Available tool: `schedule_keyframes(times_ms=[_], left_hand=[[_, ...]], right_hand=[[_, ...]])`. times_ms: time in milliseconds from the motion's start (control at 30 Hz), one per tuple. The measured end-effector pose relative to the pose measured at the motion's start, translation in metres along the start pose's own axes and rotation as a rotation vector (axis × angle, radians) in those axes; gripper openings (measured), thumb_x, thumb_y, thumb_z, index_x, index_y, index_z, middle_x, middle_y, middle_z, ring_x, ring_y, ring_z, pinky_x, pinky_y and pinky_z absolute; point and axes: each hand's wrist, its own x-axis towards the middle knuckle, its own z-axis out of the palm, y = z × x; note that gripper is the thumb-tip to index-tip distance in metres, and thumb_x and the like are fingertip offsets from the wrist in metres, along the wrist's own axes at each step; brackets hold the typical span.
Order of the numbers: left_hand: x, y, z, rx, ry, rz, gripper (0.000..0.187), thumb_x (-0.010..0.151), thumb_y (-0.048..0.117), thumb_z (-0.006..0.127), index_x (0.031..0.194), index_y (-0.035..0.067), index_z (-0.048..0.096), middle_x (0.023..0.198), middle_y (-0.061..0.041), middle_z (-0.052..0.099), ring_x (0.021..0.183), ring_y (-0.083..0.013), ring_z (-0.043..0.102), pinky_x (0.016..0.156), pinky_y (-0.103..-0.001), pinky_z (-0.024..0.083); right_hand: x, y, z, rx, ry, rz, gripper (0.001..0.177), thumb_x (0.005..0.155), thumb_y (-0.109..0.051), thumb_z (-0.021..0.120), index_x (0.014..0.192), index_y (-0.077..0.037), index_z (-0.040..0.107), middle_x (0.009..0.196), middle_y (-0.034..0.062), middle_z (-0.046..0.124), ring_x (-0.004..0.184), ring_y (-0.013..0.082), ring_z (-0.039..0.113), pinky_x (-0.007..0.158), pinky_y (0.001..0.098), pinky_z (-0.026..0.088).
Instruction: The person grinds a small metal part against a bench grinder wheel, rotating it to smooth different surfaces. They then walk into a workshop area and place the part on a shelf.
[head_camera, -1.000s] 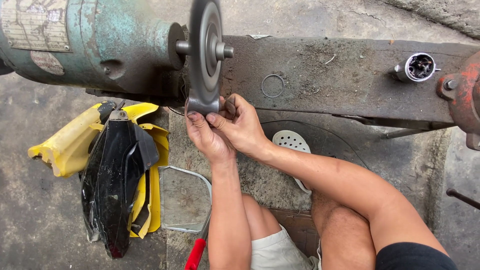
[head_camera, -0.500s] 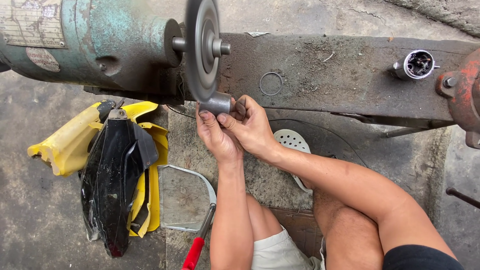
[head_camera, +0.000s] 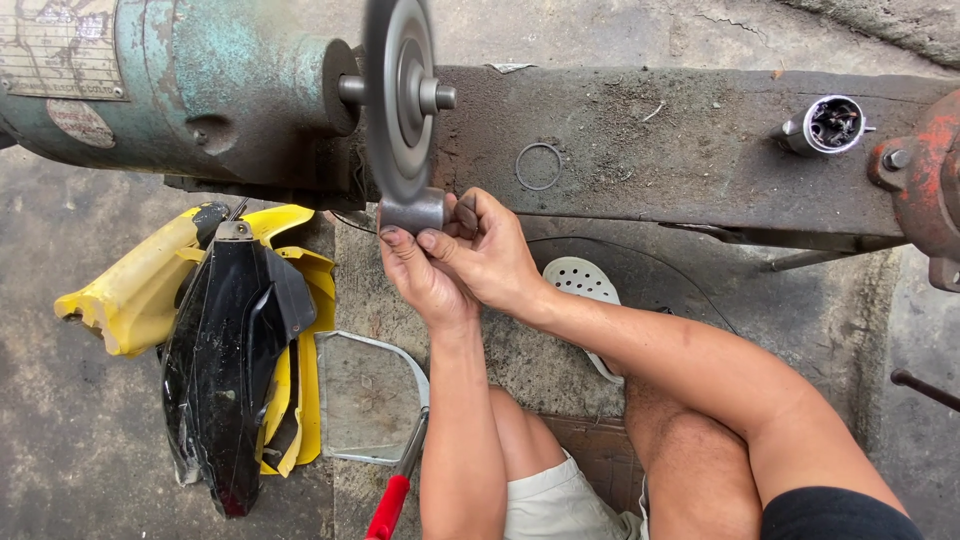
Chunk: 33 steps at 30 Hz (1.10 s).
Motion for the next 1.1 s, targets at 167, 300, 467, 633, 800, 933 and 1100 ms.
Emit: schedule_keyframes(times_ms=[167, 300, 467, 633, 800, 933, 1100], left_hand=[[0.008, 0.002, -0.002, -0.029, -0.016, 0.016, 0.033, 0.11, 0.028, 0.049, 0.131, 0.005, 0.059, 0.1, -0.018, 0.072, 0.087, -0.0315, 0.074, 0.082, -0.043, 0.064], [0.005, 0.008, 0.004, -0.037, -0.053, 0.001, 0.038, 0.11, 0.033, 0.049, 0.137, 0.008, 0.058, 0.106, -0.019, 0.072, 0.089, -0.0288, 0.073, 0.079, -0.042, 0.064], [0.006, 0.006, -0.009, 0.043, -0.159, 0.029, 0.048, 0.105, 0.038, 0.059, 0.142, 0.007, 0.055, 0.118, -0.025, 0.07, 0.098, -0.0265, 0.071, 0.083, -0.041, 0.062], [0.013, 0.0, -0.029, 0.028, -0.166, -0.003, 0.047, 0.106, 0.037, 0.056, 0.143, 0.007, 0.054, 0.123, -0.029, 0.068, 0.095, -0.0297, 0.073, 0.076, -0.041, 0.065], [0.015, -0.01, -0.034, 0.023, -0.127, 0.003, 0.044, 0.105, 0.03, 0.06, 0.141, 0.005, 0.057, 0.109, -0.027, 0.071, 0.09, -0.0326, 0.074, 0.078, -0.044, 0.065], [0.018, -0.02, -0.047, 0.075, -0.094, 0.026, 0.043, 0.104, 0.027, 0.062, 0.14, 0.004, 0.058, 0.11, -0.024, 0.071, 0.093, -0.0274, 0.073, 0.082, -0.043, 0.064], [0.014, -0.016, -0.04, 0.128, -0.071, 0.039, 0.044, 0.103, 0.028, 0.066, 0.139, 0.004, 0.06, 0.112, -0.019, 0.071, 0.098, -0.0232, 0.07, 0.088, -0.039, 0.061]], right_hand=[[0.0, -0.004, 0.001, -0.007, -0.004, 0.0, 0.04, 0.09, -0.006, 0.081, 0.093, -0.008, 0.041, 0.082, 0.0013, 0.045, 0.077, 0.0078, 0.066, 0.069, 0.0189, 0.059], [0.001, -0.005, 0.011, -0.002, -0.03, 0.007, 0.04, 0.089, -0.004, 0.081, 0.095, -0.007, 0.041, 0.084, 0.0016, 0.044, 0.078, 0.0083, 0.066, 0.069, 0.0191, 0.059], [0.003, -0.009, 0.022, 0.003, -0.051, 0.007, 0.041, 0.088, -0.003, 0.082, 0.096, -0.006, 0.042, 0.085, 0.002, 0.043, 0.078, 0.0088, 0.066, 0.07, 0.0193, 0.06], [0.003, -0.002, 0.019, 0.062, -0.046, 0.027, 0.043, 0.087, -0.007, 0.084, 0.094, -0.008, 0.042, 0.085, -0.002, 0.043, 0.081, 0.0045, 0.062, 0.072, 0.017, 0.059], [0.004, 0.005, 0.013, 0.073, -0.035, 0.044, 0.043, 0.09, -0.008, 0.082, 0.092, -0.01, 0.04, 0.082, -0.0031, 0.041, 0.074, 0.0015, 0.058, 0.063, 0.0141, 0.055], [0.002, 0.009, 0.011, 0.034, -0.034, 0.043, 0.042, 0.092, -0.012, 0.081, 0.092, -0.011, 0.039, 0.079, -0.0049, 0.037, 0.069, 0.0006, 0.054, 0.058, 0.0132, 0.05], [0.0, 0.001, 0.012, 0.03, -0.023, 0.045, 0.042, 0.093, -0.012, 0.08, 0.092, -0.011, 0.039, 0.078, -0.0053, 0.036, 0.067, 0.0003, 0.053, 0.057, 0.0134, 0.049]])
